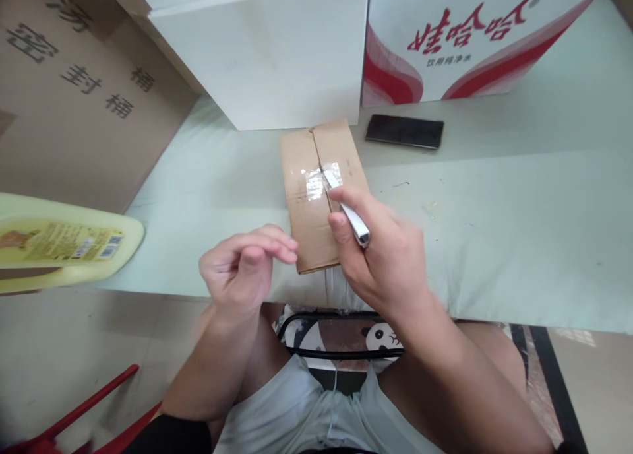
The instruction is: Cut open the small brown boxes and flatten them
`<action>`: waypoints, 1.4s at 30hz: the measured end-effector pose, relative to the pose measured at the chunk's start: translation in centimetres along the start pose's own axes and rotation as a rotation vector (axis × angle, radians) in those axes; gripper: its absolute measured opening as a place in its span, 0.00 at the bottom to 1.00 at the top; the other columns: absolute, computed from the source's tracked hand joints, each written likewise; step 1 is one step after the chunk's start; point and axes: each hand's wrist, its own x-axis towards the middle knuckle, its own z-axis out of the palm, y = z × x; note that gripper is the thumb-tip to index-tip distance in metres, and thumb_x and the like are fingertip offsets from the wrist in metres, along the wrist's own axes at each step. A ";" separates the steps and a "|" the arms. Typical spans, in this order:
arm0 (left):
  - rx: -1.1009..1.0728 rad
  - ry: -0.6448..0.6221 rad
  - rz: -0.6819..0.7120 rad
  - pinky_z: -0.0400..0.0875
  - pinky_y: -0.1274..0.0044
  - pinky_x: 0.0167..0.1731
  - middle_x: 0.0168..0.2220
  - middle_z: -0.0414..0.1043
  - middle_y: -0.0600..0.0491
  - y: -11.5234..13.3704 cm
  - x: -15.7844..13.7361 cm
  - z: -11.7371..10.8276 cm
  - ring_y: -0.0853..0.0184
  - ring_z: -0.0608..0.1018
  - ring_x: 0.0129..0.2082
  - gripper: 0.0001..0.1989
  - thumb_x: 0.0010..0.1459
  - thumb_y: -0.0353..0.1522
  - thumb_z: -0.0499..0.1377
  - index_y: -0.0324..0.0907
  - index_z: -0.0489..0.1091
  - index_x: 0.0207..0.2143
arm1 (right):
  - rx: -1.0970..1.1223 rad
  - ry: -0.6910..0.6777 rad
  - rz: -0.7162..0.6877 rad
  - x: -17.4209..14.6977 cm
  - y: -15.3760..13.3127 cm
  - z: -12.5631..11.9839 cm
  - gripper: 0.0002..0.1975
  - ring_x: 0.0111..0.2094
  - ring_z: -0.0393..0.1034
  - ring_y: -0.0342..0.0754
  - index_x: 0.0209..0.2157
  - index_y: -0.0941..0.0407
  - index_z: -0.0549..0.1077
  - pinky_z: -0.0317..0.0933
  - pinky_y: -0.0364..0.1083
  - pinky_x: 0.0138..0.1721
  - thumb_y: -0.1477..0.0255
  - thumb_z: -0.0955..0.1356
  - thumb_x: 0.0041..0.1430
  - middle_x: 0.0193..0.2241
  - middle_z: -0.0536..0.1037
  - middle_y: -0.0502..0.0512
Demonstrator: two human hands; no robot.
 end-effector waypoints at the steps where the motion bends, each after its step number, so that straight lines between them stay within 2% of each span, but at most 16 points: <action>1: 0.045 -0.026 0.013 0.81 0.71 0.43 0.36 0.85 0.52 0.1 -0.1 0.0 0.65 0.86 0.40 0.12 0.72 0.33 0.56 0.49 0.82 0.45 | -0.007 -0.001 -0.004 0.0 -0.1 0.0 0.11 0.26 0.77 0.47 0.46 0.51 0.79 0.70 0.47 0.31 0.63 0.66 0.71 0.24 0.80 0.50; 3: 0.176 -0.100 0.094 0.78 0.65 0.55 0.48 0.84 0.49 -0.2 0.0 0.0 0.61 0.84 0.52 0.15 0.71 0.31 0.56 0.50 0.78 0.55 | -0.025 0.004 -0.011 0.1 -0.2 0.2 0.11 0.26 0.78 0.46 0.45 0.52 0.79 0.70 0.46 0.30 0.63 0.66 0.70 0.27 0.82 0.51; 5: 0.342 -0.234 0.199 0.71 0.59 0.63 0.55 0.81 0.47 -1.0 0.1 0.0 0.54 0.78 0.62 0.18 0.66 0.34 0.61 0.49 0.76 0.58 | -0.041 0.017 -0.016 0.1 -0.3 0.3 0.11 0.26 0.77 0.45 0.45 0.52 0.79 0.68 0.46 0.28 0.63 0.66 0.70 0.28 0.83 0.51; 8: 0.541 -0.352 0.259 0.64 0.54 0.66 0.55 0.81 0.46 -2.7 0.3 0.2 0.49 0.76 0.62 0.22 0.59 0.40 0.67 0.48 0.77 0.56 | -0.057 0.054 -0.045 0.0 -0.2 0.3 0.11 0.22 0.73 0.43 0.45 0.52 0.79 0.64 0.44 0.25 0.64 0.66 0.70 0.27 0.83 0.50; 12: 0.608 -0.338 0.320 0.63 0.56 0.66 0.53 0.82 0.47 -3.8 0.1 0.5 0.51 0.78 0.58 0.22 0.58 0.40 0.68 0.48 0.76 0.54 | -0.053 0.078 -0.105 -0.2 -0.1 0.3 0.10 0.19 0.69 0.40 0.45 0.53 0.79 0.62 0.43 0.23 0.64 0.67 0.71 0.24 0.81 0.49; 19: 0.663 -0.322 0.394 0.68 0.61 0.62 0.53 0.81 0.48 -3.8 0.1 0.3 0.57 0.77 0.58 0.18 0.64 0.42 0.63 0.45 0.73 0.53 | -0.250 0.052 -0.220 -0.4 -1.2 0.0 0.12 0.26 0.76 0.41 0.45 0.59 0.79 0.63 0.40 0.25 0.70 0.64 0.72 0.33 0.85 0.55; 23: 0.669 -0.338 0.409 0.69 0.63 0.61 0.53 0.81 0.49 -3.8 0.3 0.2 0.58 0.77 0.58 0.18 0.64 0.42 0.63 0.45 0.73 0.53 | -0.295 0.011 -0.190 -0.7 -2.0 -1.1 0.12 0.21 0.72 0.38 0.45 0.59 0.78 0.60 0.40 0.23 0.71 0.64 0.72 0.30 0.84 0.53; 28: 0.668 -0.341 0.396 0.68 0.62 0.62 0.52 0.81 0.49 -3.7 0.3 0.2 0.58 0.77 0.57 0.18 0.64 0.42 0.63 0.46 0.72 0.53 | -0.331 -0.004 -0.129 -1.0 -2.8 -2.3 0.10 0.17 0.67 0.38 0.45 0.54 0.78 0.57 0.41 0.20 0.68 0.65 0.71 0.24 0.81 0.48; 33: 0.652 -0.349 0.390 0.69 0.62 0.62 0.53 0.80 0.48 -3.8 0.3 0.1 0.57 0.76 0.58 0.18 0.64 0.42 0.63 0.46 0.72 0.53 | -0.329 -0.057 -0.080 -1.2 -3.7 -3.3 0.13 0.12 0.58 0.39 0.43 0.53 0.79 0.55 0.43 0.19 0.65 0.63 0.73 0.14 0.69 0.44; 35: 0.658 -0.337 0.411 0.69 0.62 0.62 0.53 0.78 0.47 -4.1 0.3 0.1 0.57 0.75 0.59 0.18 0.65 0.43 0.63 0.46 0.72 0.53 | -0.300 -0.090 -0.065 -1.3 -3.9 -3.7 0.13 0.12 0.58 0.39 0.42 0.53 0.79 0.54 0.42 0.19 0.66 0.63 0.73 0.13 0.67 0.43; 39: 0.668 -0.274 0.467 0.73 0.62 0.58 0.49 0.70 0.47 -4.5 0.2 0.2 0.57 0.75 0.57 0.17 0.67 0.44 0.60 0.47 0.71 0.53 | -0.267 -0.116 -0.067 -1.3 -4.0 -3.9 0.12 0.13 0.63 0.38 0.42 0.53 0.78 0.55 0.41 0.18 0.67 0.63 0.73 0.15 0.70 0.43; 42: 0.674 -0.287 0.460 0.74 0.62 0.57 0.48 0.68 0.48 -4.6 0.2 0.3 0.58 0.74 0.57 0.17 0.67 0.44 0.59 0.48 0.70 0.53 | -0.277 -0.124 -0.065 -1.1 -4.1 -3.8 0.12 0.15 0.65 0.38 0.41 0.54 0.77 0.56 0.40 0.19 0.68 0.63 0.73 0.15 0.70 0.43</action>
